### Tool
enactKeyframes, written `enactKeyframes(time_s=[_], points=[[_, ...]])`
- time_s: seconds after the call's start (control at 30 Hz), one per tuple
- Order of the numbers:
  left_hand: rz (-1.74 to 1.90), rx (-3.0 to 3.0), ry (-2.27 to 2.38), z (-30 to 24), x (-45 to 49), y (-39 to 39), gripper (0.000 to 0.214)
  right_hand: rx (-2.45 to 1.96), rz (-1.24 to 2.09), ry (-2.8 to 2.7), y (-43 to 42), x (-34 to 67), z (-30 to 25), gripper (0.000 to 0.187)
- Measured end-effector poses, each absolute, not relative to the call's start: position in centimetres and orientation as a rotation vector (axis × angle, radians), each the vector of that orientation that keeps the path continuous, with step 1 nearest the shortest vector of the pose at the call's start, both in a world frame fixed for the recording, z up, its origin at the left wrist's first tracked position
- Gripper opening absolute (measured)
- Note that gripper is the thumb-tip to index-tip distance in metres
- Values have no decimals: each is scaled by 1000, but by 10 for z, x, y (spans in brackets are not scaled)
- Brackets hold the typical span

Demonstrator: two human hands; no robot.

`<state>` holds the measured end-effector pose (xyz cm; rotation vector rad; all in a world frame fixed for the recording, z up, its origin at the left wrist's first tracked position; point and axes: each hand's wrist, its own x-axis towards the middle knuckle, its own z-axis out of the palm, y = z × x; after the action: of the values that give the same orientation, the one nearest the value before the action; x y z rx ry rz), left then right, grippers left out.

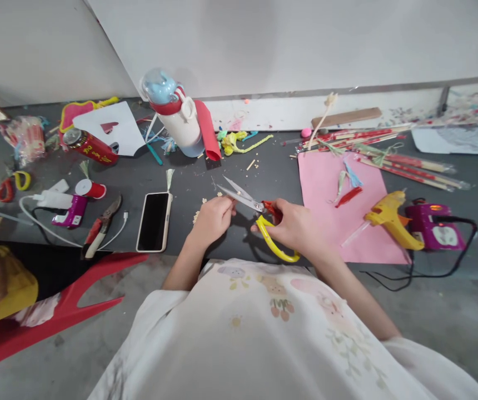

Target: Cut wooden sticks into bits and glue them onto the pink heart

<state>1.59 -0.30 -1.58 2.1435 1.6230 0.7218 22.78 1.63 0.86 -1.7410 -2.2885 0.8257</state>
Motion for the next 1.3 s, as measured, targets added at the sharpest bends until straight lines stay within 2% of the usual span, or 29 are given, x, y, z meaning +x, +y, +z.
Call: enactKeyframes(time_s=[0.3, 0.5, 0.63, 0.77, 1.03, 1.3], points=[[728, 2254, 1803, -20, 18, -3, 27, -1748, 832, -2222, 16, 221, 4, 38], [714, 2346, 1663, -20, 17, -6, 25, -1729, 939, -2183, 17, 225, 6, 37], [728, 2323, 1493, -15, 18, -6, 23, -1593, 951, -2191, 19, 226, 8, 47], [757, 2338, 1485, -13, 20, -5, 24, -1544, 929, -2241, 22, 225, 7, 47], [627, 2312, 1664, -10, 15, 0, 25, -1754, 787, -2312, 23, 227, 7, 42], [487, 2293, 1824, -12, 17, 6, 23, -1872, 810, -2259, 25, 220, 7, 42]])
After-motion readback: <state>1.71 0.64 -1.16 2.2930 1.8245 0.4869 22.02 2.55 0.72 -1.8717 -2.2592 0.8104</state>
